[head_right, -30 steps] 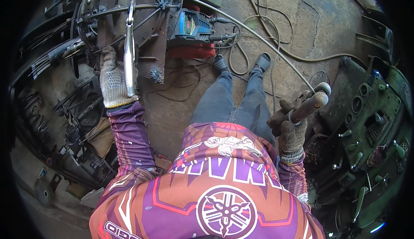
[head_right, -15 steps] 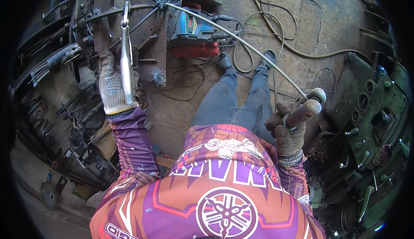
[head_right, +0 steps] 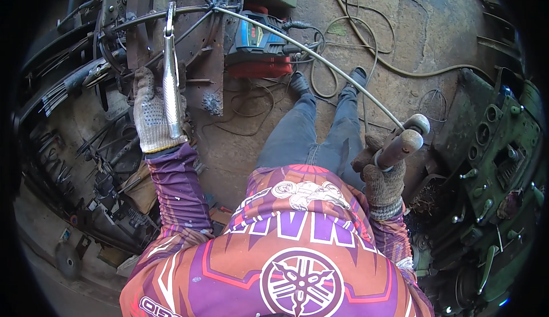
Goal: The person welds metal pieces onto a metal frame, positions and clamps rods using locking pliers, welds the joints, and grinds the metal assembly with an angle grinder.
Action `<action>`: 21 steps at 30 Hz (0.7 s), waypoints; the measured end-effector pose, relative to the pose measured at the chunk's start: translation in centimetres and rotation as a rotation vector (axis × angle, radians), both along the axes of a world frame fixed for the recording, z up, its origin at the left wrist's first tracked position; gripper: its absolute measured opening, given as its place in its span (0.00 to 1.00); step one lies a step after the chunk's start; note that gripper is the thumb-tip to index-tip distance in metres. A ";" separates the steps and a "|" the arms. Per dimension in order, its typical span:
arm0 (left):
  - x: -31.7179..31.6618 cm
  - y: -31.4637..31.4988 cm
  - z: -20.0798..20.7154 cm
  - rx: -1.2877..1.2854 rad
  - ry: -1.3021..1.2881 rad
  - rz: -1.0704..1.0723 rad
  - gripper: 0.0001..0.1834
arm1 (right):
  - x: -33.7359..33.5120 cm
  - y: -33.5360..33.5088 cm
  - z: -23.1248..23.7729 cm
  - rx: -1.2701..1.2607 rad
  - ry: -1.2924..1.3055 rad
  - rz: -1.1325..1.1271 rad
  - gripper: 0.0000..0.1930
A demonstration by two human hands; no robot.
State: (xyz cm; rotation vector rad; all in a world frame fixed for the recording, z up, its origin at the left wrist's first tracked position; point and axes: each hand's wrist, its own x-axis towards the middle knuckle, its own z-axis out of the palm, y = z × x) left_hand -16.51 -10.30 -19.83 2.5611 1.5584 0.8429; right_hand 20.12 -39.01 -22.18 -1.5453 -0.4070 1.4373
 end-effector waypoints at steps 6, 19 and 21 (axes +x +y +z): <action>1.5 -1.3 1.7 -0.693 -0.622 0.476 0.22 | -0.1 0.5 0.5 -0.031 -0.004 0.011 0.40; 1.5 -1.3 2.1 -0.624 -0.548 0.434 0.21 | -0.3 0.7 0.7 -0.031 -0.035 0.003 0.36; 1.4 -1.3 2.0 -0.600 -0.502 0.419 0.21 | -0.3 0.8 0.8 -0.031 -0.043 0.009 0.35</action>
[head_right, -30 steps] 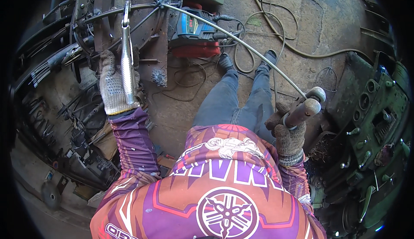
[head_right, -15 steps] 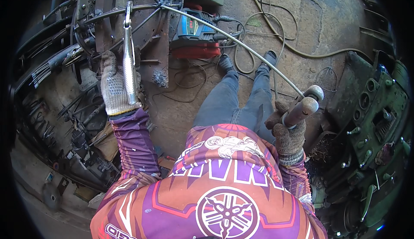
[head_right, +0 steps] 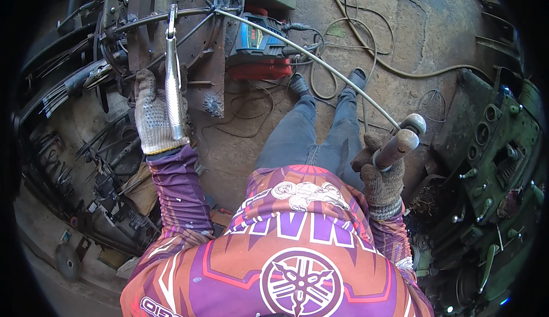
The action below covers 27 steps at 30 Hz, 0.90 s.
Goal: The person welds metal pieces onto a metal frame, positions and clamps rods using locking pliers, welds the joints, and grinds the metal assembly with an angle grinder.
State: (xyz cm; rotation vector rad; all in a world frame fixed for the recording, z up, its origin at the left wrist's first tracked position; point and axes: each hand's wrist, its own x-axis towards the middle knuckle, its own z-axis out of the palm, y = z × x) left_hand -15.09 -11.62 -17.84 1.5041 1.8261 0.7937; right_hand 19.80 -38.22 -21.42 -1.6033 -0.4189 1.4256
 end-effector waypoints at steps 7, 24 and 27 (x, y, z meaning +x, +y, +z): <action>-0.7 0.4 -0.5 0.199 0.441 -0.261 0.20 | -0.1 0.1 0.2 -0.015 -0.037 0.012 0.34; 4.0 0.4 2.7 -0.145 -0.755 0.356 0.16 | -1.1 0.1 0.9 0.068 0.014 -0.091 0.45; 3.8 0.3 2.6 -0.183 -0.752 0.356 0.16 | -1.4 -0.1 1.4 0.035 -0.015 -0.082 0.45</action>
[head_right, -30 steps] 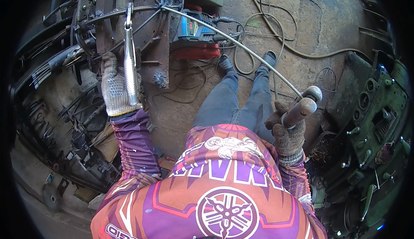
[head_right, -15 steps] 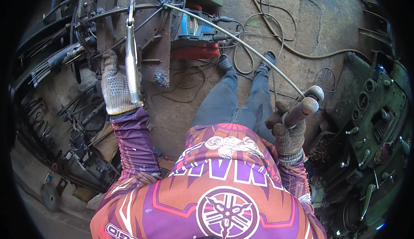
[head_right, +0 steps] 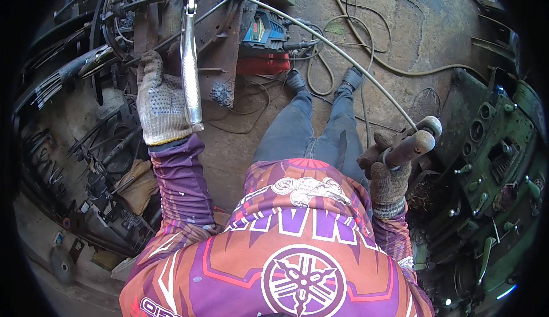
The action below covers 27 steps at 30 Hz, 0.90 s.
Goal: The person welds metal pieces onto a metal frame, positions and clamps rods using locking pliers, welds the joints, and grinds the metal assembly with an angle grinder.
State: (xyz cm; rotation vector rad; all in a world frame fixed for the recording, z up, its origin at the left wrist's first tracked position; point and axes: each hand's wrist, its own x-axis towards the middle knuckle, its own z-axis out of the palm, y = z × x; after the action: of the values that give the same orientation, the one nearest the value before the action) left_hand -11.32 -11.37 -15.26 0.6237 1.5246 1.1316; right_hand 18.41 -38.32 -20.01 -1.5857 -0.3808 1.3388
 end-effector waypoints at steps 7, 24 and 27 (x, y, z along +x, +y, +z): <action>0.6 0.1 0.3 0.062 -0.080 -0.001 0.15 | -0.2 -0.4 -0.1 -0.012 0.014 -0.007 0.45; -0.1 0.2 -0.3 0.025 -0.002 -0.004 0.14 | -0.2 -0.2 -0.1 -0.017 -0.030 0.031 0.39; -0.7 0.1 -0.7 0.065 -0.031 -0.005 0.14 | -0.1 0.0 0.4 -0.057 -0.040 0.051 0.39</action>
State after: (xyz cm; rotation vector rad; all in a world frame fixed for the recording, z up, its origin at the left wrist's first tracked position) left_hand -12.01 -11.24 -16.00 0.6503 1.4644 1.1857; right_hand 18.33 -38.28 -19.62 -1.6624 -0.4135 1.3689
